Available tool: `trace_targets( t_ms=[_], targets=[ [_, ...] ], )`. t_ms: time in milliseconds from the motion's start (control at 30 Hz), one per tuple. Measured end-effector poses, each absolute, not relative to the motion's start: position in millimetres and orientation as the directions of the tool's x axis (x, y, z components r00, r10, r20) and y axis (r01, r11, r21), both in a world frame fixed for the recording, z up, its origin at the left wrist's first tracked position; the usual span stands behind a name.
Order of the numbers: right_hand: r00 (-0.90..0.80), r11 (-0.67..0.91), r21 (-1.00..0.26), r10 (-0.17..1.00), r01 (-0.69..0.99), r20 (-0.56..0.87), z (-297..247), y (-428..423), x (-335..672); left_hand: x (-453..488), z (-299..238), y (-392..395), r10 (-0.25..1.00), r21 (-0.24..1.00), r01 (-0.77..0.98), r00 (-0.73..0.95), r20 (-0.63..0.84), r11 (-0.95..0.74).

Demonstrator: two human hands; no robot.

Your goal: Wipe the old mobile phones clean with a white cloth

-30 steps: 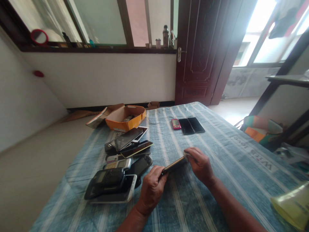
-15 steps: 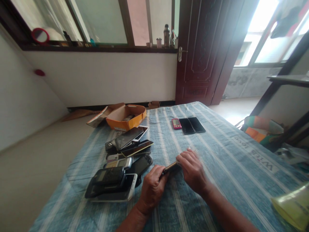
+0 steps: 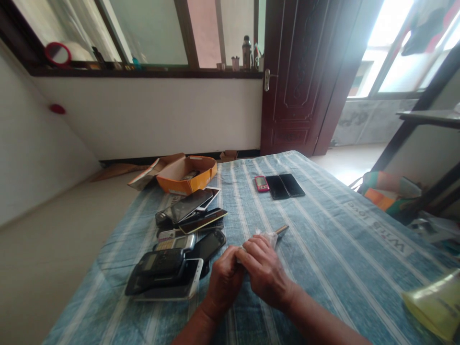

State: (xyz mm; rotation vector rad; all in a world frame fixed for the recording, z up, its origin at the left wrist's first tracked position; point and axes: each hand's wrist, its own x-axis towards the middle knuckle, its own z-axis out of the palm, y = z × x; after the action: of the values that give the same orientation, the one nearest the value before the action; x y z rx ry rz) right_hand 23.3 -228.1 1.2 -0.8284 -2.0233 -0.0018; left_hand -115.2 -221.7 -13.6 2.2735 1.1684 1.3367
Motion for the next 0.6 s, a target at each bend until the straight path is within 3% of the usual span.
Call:
trace_targets(
  t_ms=[433,600],
  targets=[
    [-0.306,0.705,-0.359,0.629,0.612,0.715,10.4,-226.7,21.7,-113.9,-10.9,-222.0,0.739,0.562,0.514,0.246,0.627,-0.648],
    [-0.293,0.704,-0.380,0.635,0.601,0.715,10.1,-221.5,30.0,-115.0,-11.1,-222.5,0.783,0.585,0.539,0.277,0.557,-0.606]
  ],
)
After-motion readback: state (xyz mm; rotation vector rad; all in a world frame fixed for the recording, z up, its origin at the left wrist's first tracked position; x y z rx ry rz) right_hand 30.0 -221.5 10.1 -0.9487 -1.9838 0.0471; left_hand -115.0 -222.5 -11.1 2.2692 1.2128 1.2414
